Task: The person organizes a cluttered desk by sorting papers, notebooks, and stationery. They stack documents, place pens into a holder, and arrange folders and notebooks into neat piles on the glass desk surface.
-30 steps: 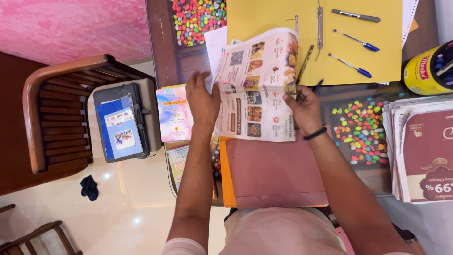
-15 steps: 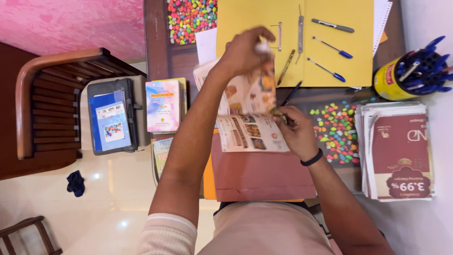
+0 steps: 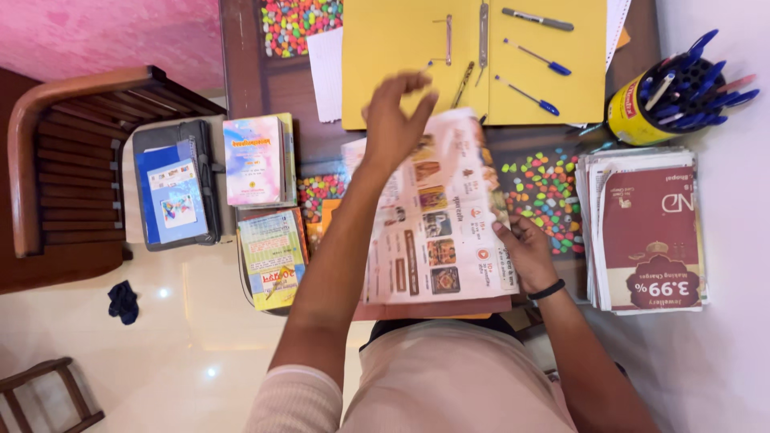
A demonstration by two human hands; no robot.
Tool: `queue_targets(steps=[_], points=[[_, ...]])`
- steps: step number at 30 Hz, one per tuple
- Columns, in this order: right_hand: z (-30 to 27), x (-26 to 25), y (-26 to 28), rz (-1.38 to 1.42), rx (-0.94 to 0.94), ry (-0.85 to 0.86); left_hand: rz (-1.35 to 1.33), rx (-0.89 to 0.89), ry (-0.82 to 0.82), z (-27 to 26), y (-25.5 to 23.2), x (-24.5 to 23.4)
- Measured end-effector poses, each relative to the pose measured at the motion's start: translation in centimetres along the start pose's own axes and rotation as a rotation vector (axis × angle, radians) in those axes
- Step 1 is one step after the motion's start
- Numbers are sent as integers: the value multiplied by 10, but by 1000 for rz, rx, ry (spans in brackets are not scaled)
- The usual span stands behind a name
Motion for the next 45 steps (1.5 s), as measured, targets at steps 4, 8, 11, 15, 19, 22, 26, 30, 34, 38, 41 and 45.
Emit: queue_targets(steps=[4,8,11,15,19,22,26,30,34,38,41,45], points=[[3,-12,-8,-148,-106,59,79,-84,84,-100,30,-8],[8,-14,0,-428,-26,47,209,-374,124,-181,62,-27],[16,-8,9,-477,-250,148,224,-419,130,-218,72,-32],[42,-3,0,-325,-144,101,226,-466,203,-240,77,-29],[52,-2,6,-94,-162,128,170,-412,154,-237,72,-36],[44,-3,26,36,-142,170,-11,-623,120,-232,72,-42],[22,3,68,73,-232,242,-586,-591,96,-215,59,-43],[-7,2,115,-283,-336,204,-469,-581,172,-204,43,-50],[-36,-7,153,-786,-482,40,-162,-505,271,-194,24,-60],[-51,-18,173,-918,-832,-97,68,-430,363,-188,18,-63],[-47,-39,166,-480,-658,142,-115,18,202,-177,7,-59],[-29,-60,129,-245,-254,-5,-749,-790,323,-170,14,-19]])
Point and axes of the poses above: each hand's wrist, its own z-axis towards the middle knuckle, its own x-axis out of the palm, y = z × x, the point moved 3 cm from there along z, towards the middle knuckle
